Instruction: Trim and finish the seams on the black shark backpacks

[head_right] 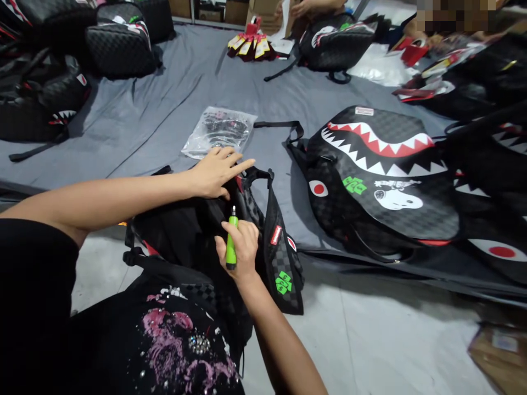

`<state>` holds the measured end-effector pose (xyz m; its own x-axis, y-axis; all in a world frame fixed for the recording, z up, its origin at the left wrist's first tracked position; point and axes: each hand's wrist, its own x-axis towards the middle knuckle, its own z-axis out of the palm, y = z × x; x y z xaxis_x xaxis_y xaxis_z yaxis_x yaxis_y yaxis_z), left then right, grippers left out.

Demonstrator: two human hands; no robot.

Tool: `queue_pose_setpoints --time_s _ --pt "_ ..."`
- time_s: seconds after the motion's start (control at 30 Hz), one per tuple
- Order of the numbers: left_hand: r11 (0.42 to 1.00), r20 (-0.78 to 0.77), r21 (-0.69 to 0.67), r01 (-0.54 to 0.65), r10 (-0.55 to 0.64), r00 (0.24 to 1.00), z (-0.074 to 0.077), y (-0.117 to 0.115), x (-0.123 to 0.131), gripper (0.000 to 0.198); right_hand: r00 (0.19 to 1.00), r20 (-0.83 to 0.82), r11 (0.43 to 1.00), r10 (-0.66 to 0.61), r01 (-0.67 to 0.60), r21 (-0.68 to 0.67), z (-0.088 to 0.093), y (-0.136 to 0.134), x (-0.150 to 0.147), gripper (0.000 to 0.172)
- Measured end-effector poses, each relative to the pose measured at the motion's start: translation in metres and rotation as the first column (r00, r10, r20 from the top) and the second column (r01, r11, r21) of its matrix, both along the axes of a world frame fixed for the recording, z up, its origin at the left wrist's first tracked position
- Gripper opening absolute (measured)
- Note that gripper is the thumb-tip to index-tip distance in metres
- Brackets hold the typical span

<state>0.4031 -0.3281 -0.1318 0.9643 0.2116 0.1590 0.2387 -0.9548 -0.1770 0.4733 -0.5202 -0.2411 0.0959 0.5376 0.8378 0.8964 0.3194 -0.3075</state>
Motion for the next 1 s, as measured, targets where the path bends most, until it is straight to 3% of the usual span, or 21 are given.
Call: queue_pose_setpoints --time_s 0.07,0.17,0.23,0.3,0.43,0.63,0.8,0.9,1.0 --pt "0.996 -0.004 0.030 0.079 -0.079 0.997 -0.003 -0.002 -0.002 0.116 0.997 -0.069 0.998 0.035 -0.037 -0.041 -0.001 -0.001 0.009 0.032" --pt "0.986 0.000 0.067 0.153 -0.154 0.988 -0.008 -0.007 -0.008 0.126 0.941 -0.328 0.995 0.078 -0.094 -0.033 0.001 0.000 0.016 0.039" --pt "0.989 0.007 0.080 0.127 -0.128 0.992 -0.014 -0.008 -0.007 0.128 0.883 -0.463 0.994 0.075 -0.102 -0.033 0.003 0.001 0.018 0.039" --pt "0.995 0.002 0.072 0.069 -0.069 0.998 -0.020 -0.008 -0.001 0.127 0.872 -0.489 0.990 0.026 -0.090 -0.106 0.007 0.000 0.023 0.032" --pt "0.999 -0.029 0.039 -0.007 0.009 1.000 -0.027 -0.003 0.013 0.121 0.941 -0.333 0.944 -0.059 -0.056 -0.324 0.026 -0.004 0.044 0.024" --pt "0.999 0.060 0.001 -0.033 0.033 0.998 -0.028 -0.001 0.014 0.123 0.969 -0.244 0.859 -0.042 -0.090 -0.505 0.056 0.011 0.061 0.022" --pt "0.986 0.111 -0.069 -0.154 0.161 0.981 -0.029 -0.003 0.016 0.116 0.998 -0.042 0.769 0.046 -0.062 -0.637 0.066 0.028 0.064 0.012" --pt "0.978 0.090 -0.118 -0.175 0.186 0.978 -0.031 -0.002 0.021 0.111 0.993 0.106 0.776 0.049 0.029 -0.631 0.067 0.025 0.071 0.014" --pt "0.976 0.070 -0.121 -0.183 0.192 0.979 -0.032 0.001 0.023 0.108 0.990 0.134 0.795 0.052 0.040 -0.605 0.064 0.021 0.077 0.016"
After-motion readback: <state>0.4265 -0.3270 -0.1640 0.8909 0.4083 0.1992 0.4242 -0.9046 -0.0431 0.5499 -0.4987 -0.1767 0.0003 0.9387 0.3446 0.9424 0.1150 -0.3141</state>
